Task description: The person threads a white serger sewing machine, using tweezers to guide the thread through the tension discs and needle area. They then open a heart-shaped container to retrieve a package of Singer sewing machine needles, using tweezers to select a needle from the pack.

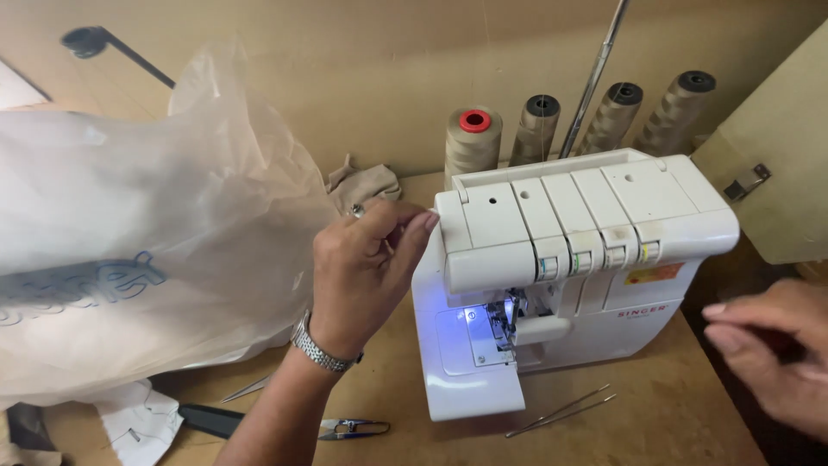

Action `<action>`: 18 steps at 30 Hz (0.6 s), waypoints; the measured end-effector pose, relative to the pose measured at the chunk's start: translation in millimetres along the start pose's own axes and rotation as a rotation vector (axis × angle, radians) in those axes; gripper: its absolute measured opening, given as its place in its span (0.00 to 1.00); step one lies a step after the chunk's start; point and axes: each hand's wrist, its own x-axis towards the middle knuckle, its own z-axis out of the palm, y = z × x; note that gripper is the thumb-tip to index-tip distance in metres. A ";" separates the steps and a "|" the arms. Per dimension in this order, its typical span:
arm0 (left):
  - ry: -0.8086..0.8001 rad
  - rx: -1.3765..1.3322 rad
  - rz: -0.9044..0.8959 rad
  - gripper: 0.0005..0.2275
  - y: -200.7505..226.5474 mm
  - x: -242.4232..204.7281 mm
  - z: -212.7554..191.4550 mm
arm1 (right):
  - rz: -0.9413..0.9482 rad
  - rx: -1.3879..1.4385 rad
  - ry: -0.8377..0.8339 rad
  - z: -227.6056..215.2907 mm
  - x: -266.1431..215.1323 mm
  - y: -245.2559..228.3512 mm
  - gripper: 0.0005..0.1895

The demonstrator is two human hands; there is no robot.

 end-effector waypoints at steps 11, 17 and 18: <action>-0.222 -0.072 -0.559 0.14 8.8 -53.6 7.3 | -0.087 -0.018 -0.360 8.5 215.1 -99.1 0.11; -0.606 -0.147 -1.014 0.34 37.4 -103.2 13.2 | -0.151 0.017 -0.524 38.4 254.2 -110.9 0.13; -0.657 -0.153 -1.034 0.36 38.4 -108.9 15.1 | -0.123 0.077 -0.572 44.6 256.2 -112.6 0.15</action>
